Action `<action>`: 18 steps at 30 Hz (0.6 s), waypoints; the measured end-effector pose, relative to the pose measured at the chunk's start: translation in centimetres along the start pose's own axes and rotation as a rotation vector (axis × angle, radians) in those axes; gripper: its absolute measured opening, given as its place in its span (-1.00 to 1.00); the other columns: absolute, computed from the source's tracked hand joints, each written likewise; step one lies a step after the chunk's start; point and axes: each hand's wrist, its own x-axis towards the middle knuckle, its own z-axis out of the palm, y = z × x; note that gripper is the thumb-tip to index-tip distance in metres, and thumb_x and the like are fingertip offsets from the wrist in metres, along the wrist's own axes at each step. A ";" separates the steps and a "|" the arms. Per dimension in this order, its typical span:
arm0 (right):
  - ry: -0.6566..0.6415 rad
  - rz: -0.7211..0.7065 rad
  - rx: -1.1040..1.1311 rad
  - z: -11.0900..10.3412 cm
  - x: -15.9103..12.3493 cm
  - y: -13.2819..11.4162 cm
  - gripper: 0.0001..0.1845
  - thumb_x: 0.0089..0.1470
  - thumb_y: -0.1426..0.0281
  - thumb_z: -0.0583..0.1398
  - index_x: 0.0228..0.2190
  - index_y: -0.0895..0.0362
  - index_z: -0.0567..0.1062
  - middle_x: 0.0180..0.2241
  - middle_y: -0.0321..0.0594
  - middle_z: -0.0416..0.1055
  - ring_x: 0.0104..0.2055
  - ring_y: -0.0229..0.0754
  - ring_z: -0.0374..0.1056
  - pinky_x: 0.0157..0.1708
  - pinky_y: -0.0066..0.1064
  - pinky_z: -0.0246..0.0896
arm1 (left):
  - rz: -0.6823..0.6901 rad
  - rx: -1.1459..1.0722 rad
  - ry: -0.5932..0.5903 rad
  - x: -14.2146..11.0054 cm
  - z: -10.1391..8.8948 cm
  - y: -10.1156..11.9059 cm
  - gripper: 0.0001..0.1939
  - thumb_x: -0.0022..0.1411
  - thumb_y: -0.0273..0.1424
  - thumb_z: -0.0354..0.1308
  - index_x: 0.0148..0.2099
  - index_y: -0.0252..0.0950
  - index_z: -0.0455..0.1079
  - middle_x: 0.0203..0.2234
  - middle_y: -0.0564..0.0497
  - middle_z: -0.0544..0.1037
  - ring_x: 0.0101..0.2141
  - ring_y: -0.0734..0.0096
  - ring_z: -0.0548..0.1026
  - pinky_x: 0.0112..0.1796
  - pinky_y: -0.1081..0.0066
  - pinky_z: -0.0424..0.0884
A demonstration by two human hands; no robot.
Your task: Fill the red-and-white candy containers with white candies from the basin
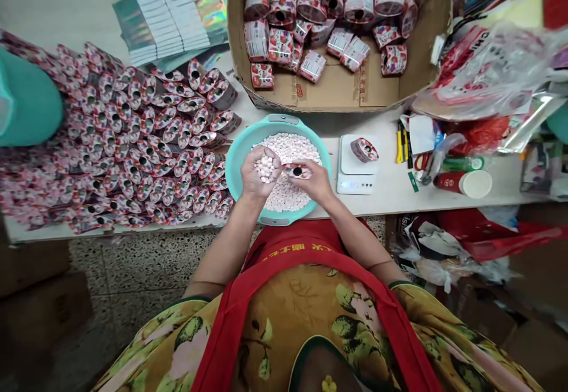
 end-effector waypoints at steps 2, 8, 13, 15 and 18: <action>-0.011 -0.023 -0.063 1.9 -0.7 0.2 -0.57 -0.15 0.28 0.42 -0.17 0.05 0.57 -0.14 -0.23 0.56 -0.07 -0.08 0.48 0.04 -0.23 0.36 | 0.180 0.044 -0.031 -0.8 1.0 -0.2 -0.71 0.19 -0.16 0.20 -0.41 -0.26 0.33 -0.54 0.04 0.43 -0.60 0.50 0.40 -0.62 0.50 0.25; 0.050 -0.032 -0.203 2.8 -0.7 0.0 -0.66 -0.13 0.35 0.36 -0.22 0.05 0.54 -0.17 -0.23 0.56 -0.11 -0.04 0.47 -0.03 -0.23 0.37 | 0.336 0.082 0.058 -0.2 1.8 -2.5 -0.70 0.16 -0.19 0.29 -0.38 -0.25 0.29 -0.54 0.12 0.43 -0.57 0.54 0.45 -0.47 0.49 0.39; 0.110 -0.026 -0.229 3.2 -0.4 0.1 -0.60 -0.15 0.35 0.33 -0.17 0.04 0.55 -0.15 -0.21 0.57 -0.10 0.01 0.48 -0.02 -0.17 0.37 | 0.291 0.086 0.122 0.4 1.9 -2.5 -0.58 0.14 -0.08 0.32 -0.38 -0.24 0.21 -0.54 0.15 0.42 -0.56 0.57 0.45 -0.47 0.52 0.39; 0.111 -0.038 -0.248 3.5 -0.3 0.1 -0.60 -0.16 0.34 0.34 -0.18 0.04 0.55 -0.16 -0.19 0.58 -0.11 0.02 0.47 -0.04 -0.15 0.38 | 0.274 0.102 0.144 0.6 2.0 -2.3 -0.54 0.13 -0.04 0.33 -0.38 -0.25 0.21 -0.53 0.15 0.43 -0.56 0.58 0.45 -0.49 0.54 0.36; 0.114 -0.053 -0.273 3.6 0.0 -0.3 -0.61 -0.16 0.35 0.34 -0.19 0.05 0.55 -0.16 -0.18 0.57 -0.11 0.04 0.47 -0.03 -0.14 0.37 | 0.282 0.111 0.173 0.9 1.9 -2.1 -0.51 0.12 -0.02 0.34 -0.40 -0.25 0.19 -0.54 0.16 0.43 -0.57 0.60 0.44 -0.51 0.56 0.34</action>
